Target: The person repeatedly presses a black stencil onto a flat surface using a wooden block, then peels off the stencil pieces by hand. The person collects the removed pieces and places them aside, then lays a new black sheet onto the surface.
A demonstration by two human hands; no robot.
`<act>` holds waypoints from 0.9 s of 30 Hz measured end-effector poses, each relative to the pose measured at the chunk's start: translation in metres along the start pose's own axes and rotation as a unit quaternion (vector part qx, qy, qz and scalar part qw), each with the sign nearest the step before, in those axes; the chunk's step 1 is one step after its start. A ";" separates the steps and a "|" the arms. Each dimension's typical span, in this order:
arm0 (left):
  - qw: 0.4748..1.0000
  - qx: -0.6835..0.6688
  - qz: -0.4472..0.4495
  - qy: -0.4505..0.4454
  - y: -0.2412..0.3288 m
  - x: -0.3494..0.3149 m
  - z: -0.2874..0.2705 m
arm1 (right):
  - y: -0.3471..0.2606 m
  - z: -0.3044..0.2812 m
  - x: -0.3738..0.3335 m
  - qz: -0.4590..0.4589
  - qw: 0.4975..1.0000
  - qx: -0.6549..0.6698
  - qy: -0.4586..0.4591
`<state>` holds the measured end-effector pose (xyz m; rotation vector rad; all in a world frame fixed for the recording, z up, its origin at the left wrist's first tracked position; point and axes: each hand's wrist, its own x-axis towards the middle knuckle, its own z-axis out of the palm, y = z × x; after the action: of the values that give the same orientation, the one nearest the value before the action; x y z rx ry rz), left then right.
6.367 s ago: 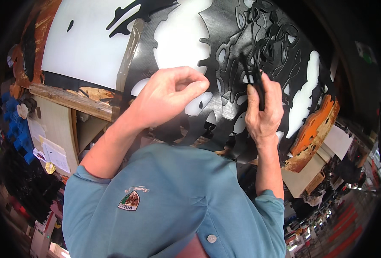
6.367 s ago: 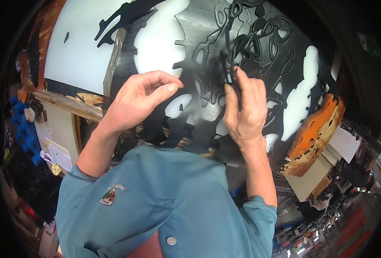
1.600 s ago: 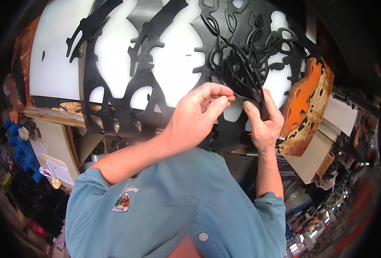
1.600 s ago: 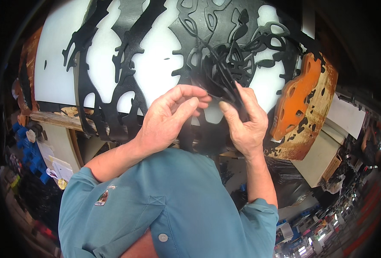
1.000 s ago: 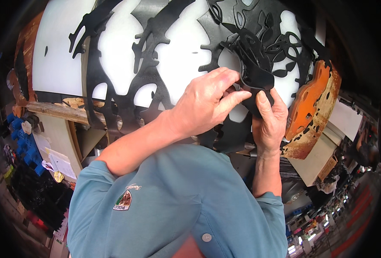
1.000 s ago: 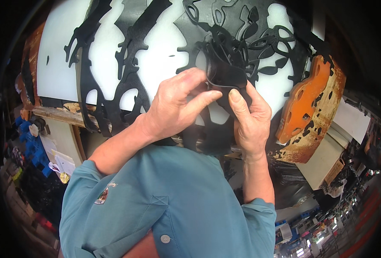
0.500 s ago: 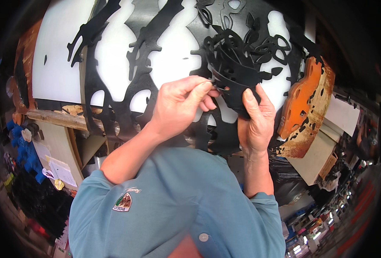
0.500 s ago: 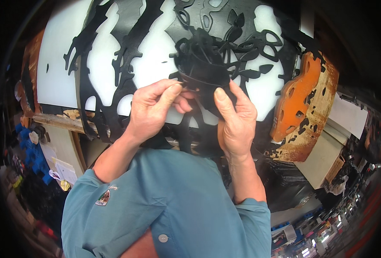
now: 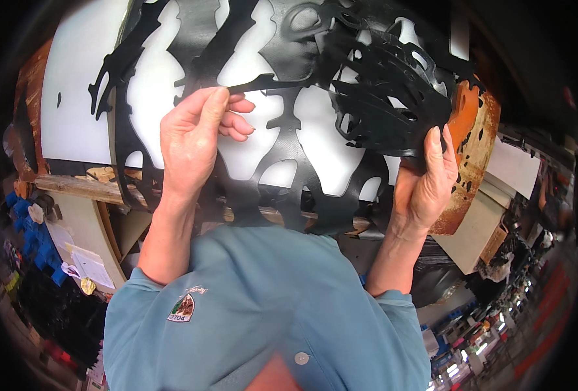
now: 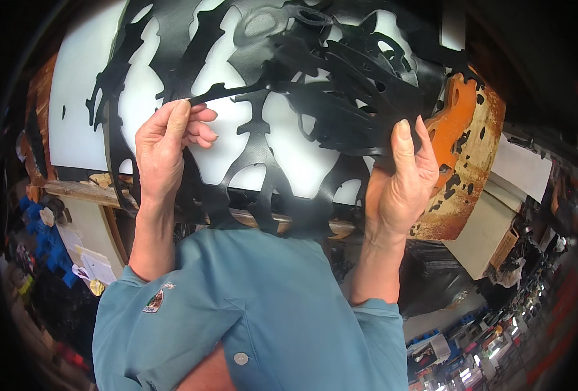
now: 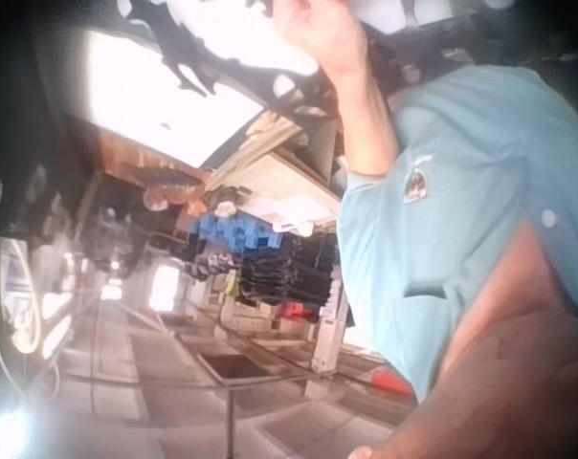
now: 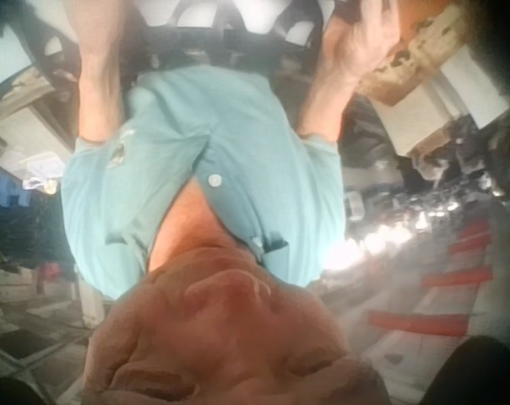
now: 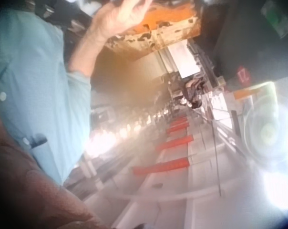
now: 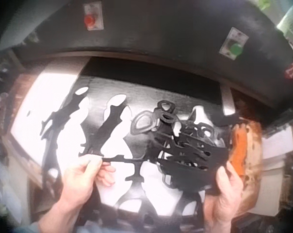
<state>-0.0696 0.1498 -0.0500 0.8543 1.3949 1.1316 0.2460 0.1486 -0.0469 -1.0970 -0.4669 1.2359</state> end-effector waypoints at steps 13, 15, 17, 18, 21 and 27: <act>0.933 0.167 0.301 -0.102 0.015 -0.015 0.083 | 0.005 0.064 -0.043 -0.045 0.994 -0.067 -0.067; 0.935 0.141 0.307 -0.110 0.015 -0.013 0.085 | 0.009 0.067 -0.047 -0.052 0.995 -0.048 -0.074; 0.916 0.184 0.338 -0.113 0.017 -0.012 0.083 | 0.011 0.069 -0.048 -0.047 0.995 -0.046 -0.077; 0.918 0.188 0.327 -0.120 0.018 -0.011 0.082 | 0.011 0.070 -0.049 -0.046 0.995 -0.046 -0.079; 0.949 0.147 0.244 -0.138 0.022 -0.008 0.078 | 0.012 0.070 -0.050 -0.036 0.995 -0.051 -0.081; 0.945 0.140 0.234 -0.180 0.022 0.001 0.064 | 0.019 0.065 -0.053 -0.034 0.990 -0.089 -0.103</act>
<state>-0.0089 0.1676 -0.0261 1.5759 1.0833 1.0621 0.1672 0.1261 -0.0202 -1.0971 -0.7780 1.2723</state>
